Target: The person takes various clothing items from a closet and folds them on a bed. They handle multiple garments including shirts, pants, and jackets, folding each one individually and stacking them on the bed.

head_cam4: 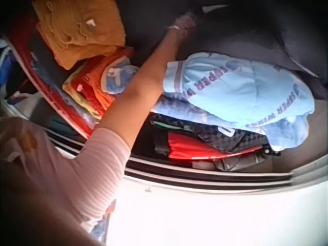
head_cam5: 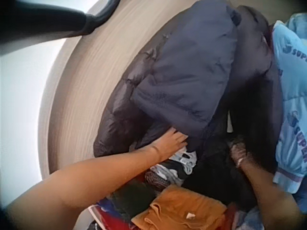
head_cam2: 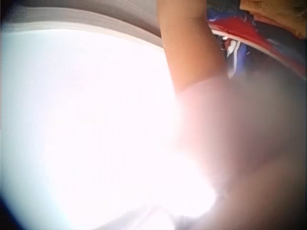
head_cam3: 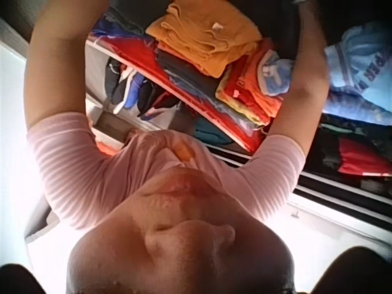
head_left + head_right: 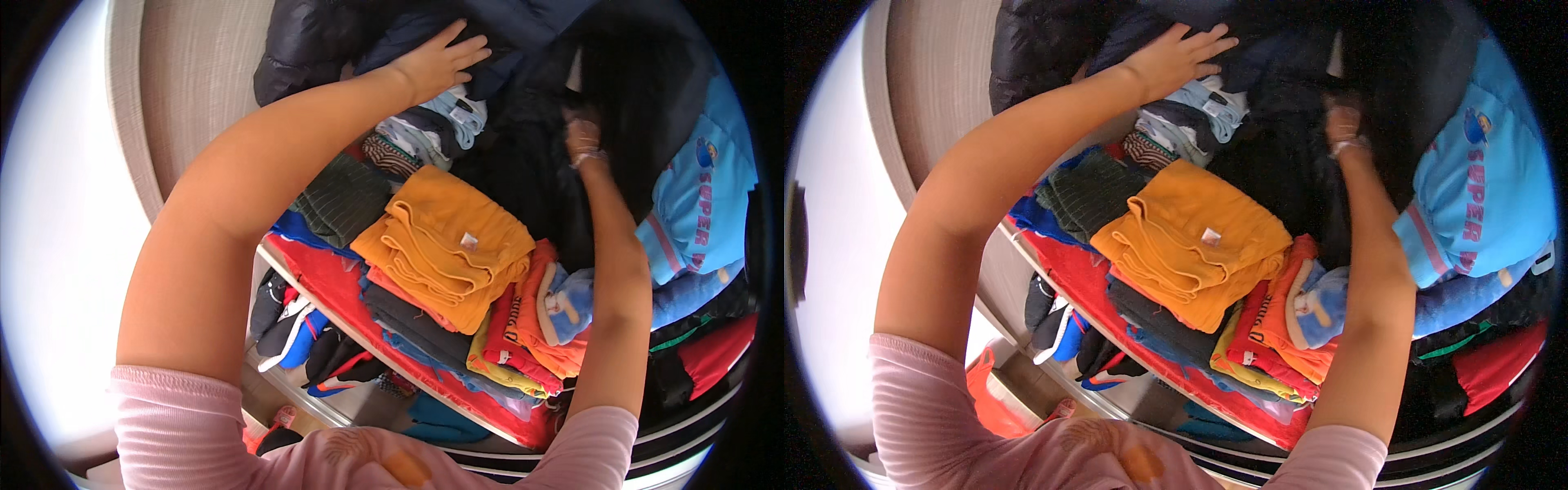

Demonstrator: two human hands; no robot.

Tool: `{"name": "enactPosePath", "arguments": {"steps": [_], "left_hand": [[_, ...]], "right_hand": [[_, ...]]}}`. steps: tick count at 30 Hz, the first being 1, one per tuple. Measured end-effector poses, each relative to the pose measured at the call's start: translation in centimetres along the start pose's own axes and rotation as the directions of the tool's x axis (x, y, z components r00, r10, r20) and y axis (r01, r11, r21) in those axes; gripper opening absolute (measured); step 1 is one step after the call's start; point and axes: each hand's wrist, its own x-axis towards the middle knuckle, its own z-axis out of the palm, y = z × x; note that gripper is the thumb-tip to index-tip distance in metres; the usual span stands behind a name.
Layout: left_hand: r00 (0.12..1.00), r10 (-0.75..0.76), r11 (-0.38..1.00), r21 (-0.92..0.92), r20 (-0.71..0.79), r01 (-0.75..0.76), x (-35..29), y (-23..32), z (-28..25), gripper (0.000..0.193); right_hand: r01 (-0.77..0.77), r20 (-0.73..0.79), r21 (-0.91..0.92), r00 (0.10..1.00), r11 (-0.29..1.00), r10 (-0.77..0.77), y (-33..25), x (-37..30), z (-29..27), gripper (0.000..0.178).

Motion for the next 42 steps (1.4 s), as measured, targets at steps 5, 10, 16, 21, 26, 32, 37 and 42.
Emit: {"name": "enactPosePath", "arguments": {"steps": [5, 10, 16, 21, 26, 32, 37, 42], "left_hand": [[0.99, 0.033, 0.999, -0.02, 0.134, -0.031, 2.0, 0.1, 1.5, 0.044], [0.994, -0.014, 0.998, -0.061, 0.109, 0.021, 4.9, 1.8, 6.4, 0.042], [0.983, 0.069, 0.988, -0.145, 0.168, -0.045, 1.5, 1.2, 0.2, 0.032], [0.99, 0.139, 0.855, -0.503, -0.012, -0.126, -2.8, -0.2, -2.0, 0.024], [0.973, 0.106, 0.577, -0.784, -0.205, -0.228, -6.9, -0.8, -5.0, 0.019], [0.985, 0.085, 0.152, -0.979, 0.153, 0.138, -12.8, -0.8, -8.8, 0.022], [0.95, -0.167, 0.152, -0.945, 0.265, 0.291, -18.6, 0.0, -10.5, 0.031], [0.956, -0.147, 0.131, -0.953, 0.253, 0.272, -22.8, -1.0, -9.6, 0.039]], "right_hand": [[0.278, -0.142, 0.329, 0.959, 0.902, -0.244, -10.4, -4.6, -16.8, 0.056], [0.252, -0.185, 0.202, 0.959, 0.947, -0.216, -9.3, -4.3, -14.2, 0.05], [0.221, -0.101, 0.198, 0.974, 0.955, -0.204, -10.8, -5.4, -14.7, 0.043], [0.312, -0.134, 0.387, 0.95, 0.868, -0.282, -12.0, -7.8, -17.7, 0.04], [0.384, -0.162, 0.628, 0.915, 0.677, -0.369, -12.5, -9.9, -20.8, 0.035], [0.342, -0.134, 0.805, 0.901, 0.484, -0.413, -12.8, -11.9, -24.5, 0.024], [0.347, -0.147, 0.827, 0.893, 0.442, -0.426, -12.7, -14.4, -26.9, 0.027], [0.204, -0.062, 0.916, 0.923, 0.346, -0.379, -16.8, -18.8, -32.2, 0.071]]}}
